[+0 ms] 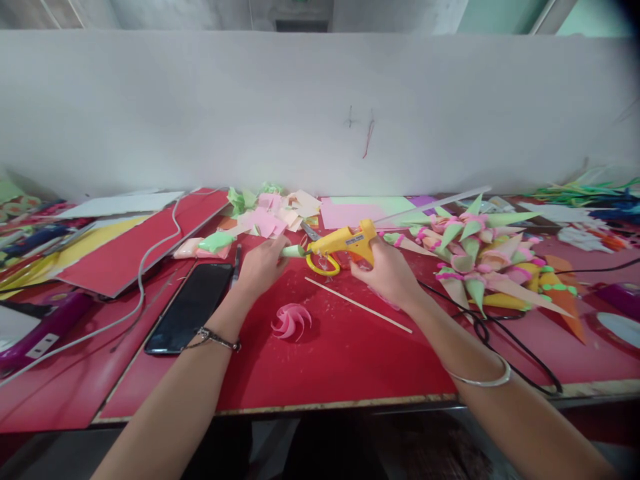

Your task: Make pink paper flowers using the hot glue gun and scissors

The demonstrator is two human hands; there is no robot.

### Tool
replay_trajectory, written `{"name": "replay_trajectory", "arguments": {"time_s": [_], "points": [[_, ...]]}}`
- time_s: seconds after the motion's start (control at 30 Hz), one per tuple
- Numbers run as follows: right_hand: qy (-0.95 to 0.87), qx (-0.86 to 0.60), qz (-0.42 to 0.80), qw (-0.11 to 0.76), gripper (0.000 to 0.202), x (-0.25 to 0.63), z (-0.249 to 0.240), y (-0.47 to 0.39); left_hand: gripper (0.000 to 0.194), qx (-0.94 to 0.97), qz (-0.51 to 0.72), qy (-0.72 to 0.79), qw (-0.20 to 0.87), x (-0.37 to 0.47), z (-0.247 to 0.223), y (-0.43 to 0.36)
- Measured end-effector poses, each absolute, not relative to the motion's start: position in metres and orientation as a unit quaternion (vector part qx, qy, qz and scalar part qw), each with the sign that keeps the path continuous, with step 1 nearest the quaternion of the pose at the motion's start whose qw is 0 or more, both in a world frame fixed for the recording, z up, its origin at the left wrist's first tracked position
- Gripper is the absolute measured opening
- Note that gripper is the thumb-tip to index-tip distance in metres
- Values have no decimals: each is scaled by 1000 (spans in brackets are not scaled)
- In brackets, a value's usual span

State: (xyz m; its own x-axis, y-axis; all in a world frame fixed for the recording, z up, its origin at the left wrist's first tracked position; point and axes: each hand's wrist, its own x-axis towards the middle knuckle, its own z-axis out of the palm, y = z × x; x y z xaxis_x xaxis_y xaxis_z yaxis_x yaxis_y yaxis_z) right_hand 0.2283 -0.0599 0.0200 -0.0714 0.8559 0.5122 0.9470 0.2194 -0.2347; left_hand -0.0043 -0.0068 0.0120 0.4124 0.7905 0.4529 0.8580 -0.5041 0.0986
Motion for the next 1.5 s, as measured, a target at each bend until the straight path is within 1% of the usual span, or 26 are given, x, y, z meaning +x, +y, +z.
{"name": "replay_trajectory", "arguments": {"time_s": [0.33,0.5,0.73,1.07,1.13,1.27,1.5], "points": [[-724,-625,-88,278,29,227,22,-62,19,-856,-210,-470,45,-3,13,-8],[-720,-631,-83,277,27,226,22,-62,16,-856,-194,-477,54,-2,13,-8],[-715,-635,-65,286,29,225,21,-61,16,-859,-205,-465,52,-2,12,-8],[-712,-616,-11,337,22,221,23,-63,18,-864,-183,-467,43,-4,14,-8],[-707,-613,9,354,25,220,24,-64,18,-863,-181,-470,38,-4,14,-8],[-697,-607,43,379,37,219,25,-65,20,-865,-202,-457,31,-3,13,-8],[-693,-601,75,390,31,218,25,-66,23,-867,-231,-438,55,-3,9,-7]]}}
